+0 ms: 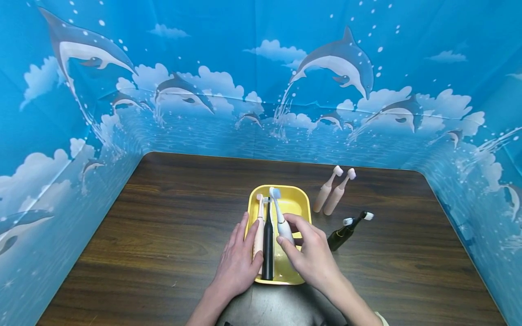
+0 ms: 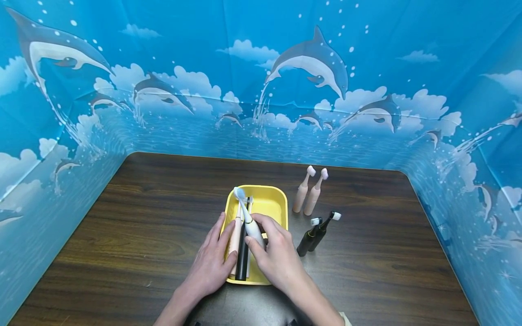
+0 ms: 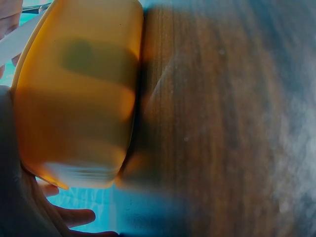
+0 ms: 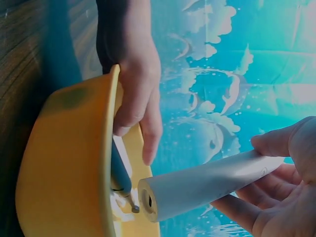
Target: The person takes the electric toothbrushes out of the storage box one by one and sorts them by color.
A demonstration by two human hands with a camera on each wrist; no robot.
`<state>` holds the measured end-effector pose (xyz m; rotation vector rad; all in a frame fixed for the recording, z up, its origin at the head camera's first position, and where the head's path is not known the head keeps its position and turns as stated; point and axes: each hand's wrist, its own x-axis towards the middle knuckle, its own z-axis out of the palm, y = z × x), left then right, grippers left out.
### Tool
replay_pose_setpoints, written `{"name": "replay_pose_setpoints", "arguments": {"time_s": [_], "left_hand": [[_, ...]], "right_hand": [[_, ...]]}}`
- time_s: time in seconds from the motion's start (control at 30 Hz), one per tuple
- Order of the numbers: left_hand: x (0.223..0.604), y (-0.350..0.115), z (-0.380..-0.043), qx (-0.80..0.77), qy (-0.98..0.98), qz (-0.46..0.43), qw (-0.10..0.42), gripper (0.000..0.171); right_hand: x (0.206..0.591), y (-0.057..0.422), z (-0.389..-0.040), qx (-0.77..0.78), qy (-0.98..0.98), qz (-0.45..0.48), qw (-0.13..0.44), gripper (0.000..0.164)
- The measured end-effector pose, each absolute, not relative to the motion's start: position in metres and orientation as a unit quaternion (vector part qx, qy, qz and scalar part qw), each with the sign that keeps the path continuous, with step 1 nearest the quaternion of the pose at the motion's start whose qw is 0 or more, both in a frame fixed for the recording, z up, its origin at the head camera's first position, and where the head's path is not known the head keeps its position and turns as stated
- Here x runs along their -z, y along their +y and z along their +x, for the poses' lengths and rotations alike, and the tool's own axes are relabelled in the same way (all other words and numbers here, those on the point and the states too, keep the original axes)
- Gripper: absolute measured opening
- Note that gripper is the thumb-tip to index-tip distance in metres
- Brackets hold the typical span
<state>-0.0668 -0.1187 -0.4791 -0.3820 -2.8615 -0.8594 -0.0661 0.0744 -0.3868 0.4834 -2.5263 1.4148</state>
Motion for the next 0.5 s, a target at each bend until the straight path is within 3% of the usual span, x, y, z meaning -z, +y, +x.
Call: {"name": "replay_pose_setpoints", "arguments": {"time_s": [0.5], "left_hand": [[0.480, -0.119, -0.067, 0.283, -0.948, -0.127, 0.065, 0.072]], "right_hand": [[0.374, 0.082, -0.062, -0.507, -0.821, 0.200, 0.169, 0.047]]}}
